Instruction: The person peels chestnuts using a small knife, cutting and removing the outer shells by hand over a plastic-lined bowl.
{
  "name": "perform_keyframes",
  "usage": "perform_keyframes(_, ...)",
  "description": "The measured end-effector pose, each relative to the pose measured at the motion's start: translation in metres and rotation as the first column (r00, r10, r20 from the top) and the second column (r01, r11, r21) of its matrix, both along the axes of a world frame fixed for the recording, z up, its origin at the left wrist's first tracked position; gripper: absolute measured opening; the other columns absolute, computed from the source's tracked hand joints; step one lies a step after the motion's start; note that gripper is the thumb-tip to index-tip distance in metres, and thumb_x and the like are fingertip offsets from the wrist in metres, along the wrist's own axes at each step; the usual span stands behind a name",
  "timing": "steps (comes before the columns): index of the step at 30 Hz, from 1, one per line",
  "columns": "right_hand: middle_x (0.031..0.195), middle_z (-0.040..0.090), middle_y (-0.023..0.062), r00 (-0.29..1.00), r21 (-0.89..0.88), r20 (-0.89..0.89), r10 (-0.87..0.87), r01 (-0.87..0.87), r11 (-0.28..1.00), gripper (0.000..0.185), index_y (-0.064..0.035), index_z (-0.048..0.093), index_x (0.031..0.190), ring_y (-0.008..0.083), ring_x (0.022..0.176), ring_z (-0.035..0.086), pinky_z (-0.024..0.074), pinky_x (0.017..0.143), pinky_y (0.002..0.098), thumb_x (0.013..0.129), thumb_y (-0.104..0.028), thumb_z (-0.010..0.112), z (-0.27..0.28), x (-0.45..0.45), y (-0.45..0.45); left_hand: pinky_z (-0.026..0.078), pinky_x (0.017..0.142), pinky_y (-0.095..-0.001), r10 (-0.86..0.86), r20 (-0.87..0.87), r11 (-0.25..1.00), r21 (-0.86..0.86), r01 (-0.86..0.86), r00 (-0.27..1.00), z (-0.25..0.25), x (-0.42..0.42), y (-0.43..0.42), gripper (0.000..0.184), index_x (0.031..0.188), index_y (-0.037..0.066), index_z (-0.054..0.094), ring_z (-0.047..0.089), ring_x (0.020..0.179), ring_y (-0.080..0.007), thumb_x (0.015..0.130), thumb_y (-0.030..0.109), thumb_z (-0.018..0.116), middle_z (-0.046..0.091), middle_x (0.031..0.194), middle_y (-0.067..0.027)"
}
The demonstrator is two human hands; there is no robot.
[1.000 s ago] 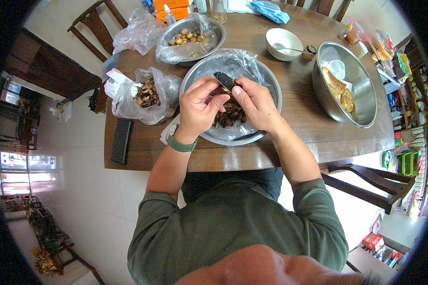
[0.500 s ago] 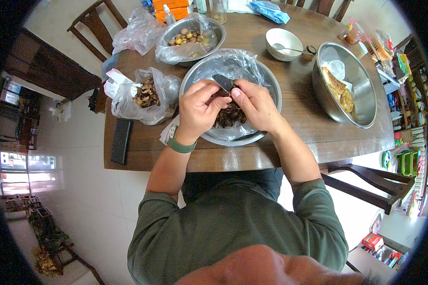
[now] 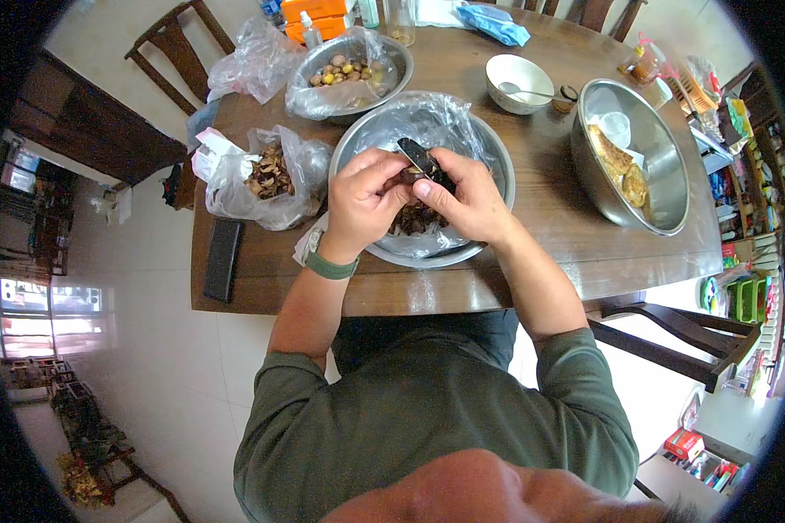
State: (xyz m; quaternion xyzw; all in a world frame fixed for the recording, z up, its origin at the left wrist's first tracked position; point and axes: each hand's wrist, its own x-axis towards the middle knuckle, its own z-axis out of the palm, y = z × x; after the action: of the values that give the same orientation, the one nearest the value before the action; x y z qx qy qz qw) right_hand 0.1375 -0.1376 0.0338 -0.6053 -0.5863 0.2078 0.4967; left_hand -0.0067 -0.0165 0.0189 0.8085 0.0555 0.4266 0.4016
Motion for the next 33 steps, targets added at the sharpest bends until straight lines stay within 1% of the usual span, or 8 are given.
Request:
perform_keyframes(5,0.075,0.061,0.0210,0.996,0.004,0.078,-0.038,0.038,0.999,0.040,-0.0022,0.059,0.089,0.0406,0.072,0.060,0.0464,0.065,0.0431,0.089,-0.042,0.062,-0.0001,0.0005,0.0007,0.053,0.066,-0.0313,0.137,0.005,0.938,0.321,-0.131,0.991,0.0071,-0.0025,-0.0004,0.031,0.105,0.000,0.068,0.065,0.076,-0.0252,0.075,0.000,0.074,0.065,0.090,-0.0123)
perform_keyframes(14,0.073,0.060,0.0204,0.996,0.027,0.079,-0.052,0.050,0.998,0.038,-0.0026,0.059,0.087,0.0401,0.071,0.060,0.0458,0.063,0.0433,0.089,-0.040,0.063,-0.0001,-0.0009,0.0027,0.053,0.068,-0.0332,0.173,0.043,0.919,0.352,-0.177,0.984,0.0028,-0.0032,-0.0013,0.035,0.108,0.001,0.067,0.065,0.078,-0.0279,0.074,-0.002,0.072,0.065,0.091,-0.0128)
perform_keyframes(19,0.074,0.060,0.0184,0.985,0.093,0.114,-0.128,0.118,0.989,0.037,-0.0031,0.059,0.086,0.0371,0.071,0.060,0.0457,0.063,0.0412,0.084,-0.039,0.068,-0.0029,0.0009,0.0020,0.053,0.069,-0.0324,0.171,0.065,0.927,0.326,-0.183,0.983,0.0098,-0.0014,-0.0057,0.036,0.110,0.000,0.067,0.065,0.079,-0.0264,0.075,-0.005,0.070,0.065,0.092,-0.0126)
perform_keyframes(22,0.075,0.061,0.0151,0.989,0.103,0.066,-0.132,0.125,0.987,0.036,-0.0034,0.059,0.085,0.0298,0.070,0.060,0.0459,0.064,0.0378,0.082,-0.036,0.072,-0.0021,0.0002,0.0010,0.054,0.071,-0.0316,0.160,0.090,0.935,0.304,-0.180,0.983,0.0094,0.0004,-0.0060,0.037,0.111,0.000,0.067,0.066,0.082,-0.0253,0.074,-0.007,0.069,0.066,0.094,-0.0126)
perform_keyframes(25,0.074,0.061,0.0122,0.997,0.074,-0.072,-0.034,0.039,0.996,0.033,-0.0034,0.059,0.087,0.0223,0.069,0.058,0.0461,0.064,0.0345,0.081,-0.032,0.074,-0.0008,0.0014,0.0008,0.054,0.073,-0.0311,0.156,0.120,0.930,0.317,-0.187,0.980,0.0098,0.0016,-0.0054,0.039,0.112,0.000,0.067,0.067,0.084,-0.0251,0.074,-0.007,0.069,0.066,0.096,-0.0125)
perform_keyframes(28,0.074,0.055,0.0017,0.997,0.023,-0.062,-0.039,0.041,0.999,0.028,-0.0032,0.057,0.085,0.0090,0.070,0.048,0.0403,0.063,0.0256,0.083,-0.026,0.074,0.0016,-0.0001,0.0008,0.055,0.074,-0.0311,0.135,0.105,0.939,0.303,-0.161,0.985,0.0077,0.0024,-0.0056,0.040,0.113,0.000,0.066,0.067,0.085,-0.0250,0.074,-0.008,0.069,0.066,0.100,-0.0131)
perform_keyframes(31,0.076,0.056,0.0010,0.993,0.036,-0.116,-0.032,0.037,0.999,0.026,-0.0031,0.058,0.088,0.0080,0.071,0.049,0.0417,0.064,0.0248,0.084,-0.023,0.074,-0.0022,0.0016,0.0015,0.055,0.075,-0.0306,0.044,0.056,0.988,0.148,-0.052,0.997,0.0078,0.0021,-0.0074,0.038,0.116,-0.001,0.064,0.067,0.087,-0.0236,0.078,-0.006,0.067,0.065,0.104,-0.0146)
perform_keyframes(33,0.075,0.060,0.0061,0.989,0.062,-0.143,-0.037,0.047,0.997,0.027,-0.0034,0.059,0.090,0.0128,0.070,0.053,0.0446,0.065,0.0289,0.084,-0.026,0.073,-0.0041,0.0022,0.0018,0.055,0.076,-0.0297,-0.038,0.051,0.996,0.077,0.034,0.998,0.0068,0.0017,-0.0046,0.035,0.117,-0.002,0.063,0.067,0.089,-0.0223,0.081,-0.004,0.066,0.065,0.107,-0.0155)
